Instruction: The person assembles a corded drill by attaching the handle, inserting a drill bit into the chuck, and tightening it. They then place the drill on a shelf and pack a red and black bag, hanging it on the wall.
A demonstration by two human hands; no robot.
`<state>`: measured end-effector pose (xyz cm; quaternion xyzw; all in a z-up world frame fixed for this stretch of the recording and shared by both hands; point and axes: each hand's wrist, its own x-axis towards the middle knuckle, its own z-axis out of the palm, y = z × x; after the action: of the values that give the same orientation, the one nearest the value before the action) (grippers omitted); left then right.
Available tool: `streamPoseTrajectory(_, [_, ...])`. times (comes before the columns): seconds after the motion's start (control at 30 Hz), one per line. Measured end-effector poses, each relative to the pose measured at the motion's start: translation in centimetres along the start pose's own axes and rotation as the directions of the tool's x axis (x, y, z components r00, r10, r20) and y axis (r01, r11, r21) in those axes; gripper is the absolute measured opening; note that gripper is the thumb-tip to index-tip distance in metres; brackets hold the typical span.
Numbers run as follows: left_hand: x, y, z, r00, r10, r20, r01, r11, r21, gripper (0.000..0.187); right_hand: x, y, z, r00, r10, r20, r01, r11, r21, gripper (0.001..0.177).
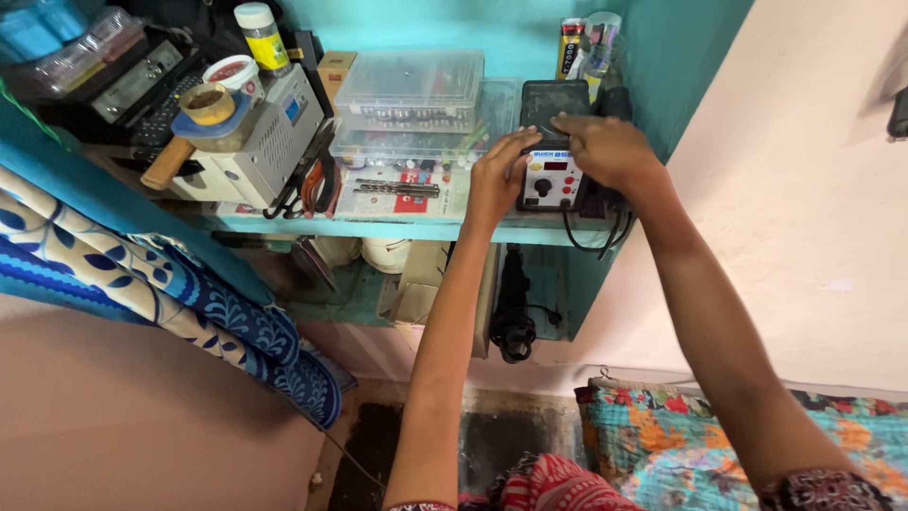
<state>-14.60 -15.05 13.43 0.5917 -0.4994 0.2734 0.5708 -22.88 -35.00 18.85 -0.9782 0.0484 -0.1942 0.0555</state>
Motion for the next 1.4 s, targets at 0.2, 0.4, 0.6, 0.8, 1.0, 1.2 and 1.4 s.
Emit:
streamPoseTrajectory(0.2, [-0.2,0.3,0.0,0.999,-0.036,0.014,0.036,0.999,-0.014,0.040,6.0,1.4,2.8,0.942,0.008,-0.334,-0.049,0.992,-0.113,0.038])
streamPoseTrajectory(0.4, [0.3,0.6,-0.3,0.998,-0.047,0.033,0.047,0.999,-0.010,0.041,11.0,5.4,5.2,0.880,-0.184,-0.437,0.116,0.977,-0.178,0.031])
streamPoseTrajectory(0.6, [0.6,1.0,-0.4,0.999,-0.035,0.039,0.034,0.999,0.031,0.039,14.1,5.2,5.5,0.907,-0.255,-0.336,0.291,0.955,0.058,0.039])
streamPoseTrajectory(0.8, [0.6,1.4,-0.4,0.998,-0.049,0.037,0.047,0.998,0.050,0.037,15.3,6.4,5.4,0.948,-0.162,-0.273,0.188,0.979,0.072,0.032])
streamPoseTrajectory(1.0, [0.7,2.0,-0.4,0.987,-0.145,0.062,0.145,0.989,0.006,0.035,15.7,10.0,5.9,0.952,-0.057,-0.300,0.027,0.994,-0.104,0.014])
streamPoseTrajectory(1.2, [0.6,2.1,-0.4,0.995,-0.092,0.036,0.090,0.994,0.053,0.035,14.3,6.8,7.3,0.912,-0.245,-0.330,0.264,0.964,0.015,0.032])
streamPoseTrajectory(1.4, [0.5,2.2,0.0,0.995,-0.099,0.005,0.099,0.994,0.041,0.034,12.0,3.6,7.0,0.947,-0.255,-0.197,0.290,0.941,0.176,0.034])
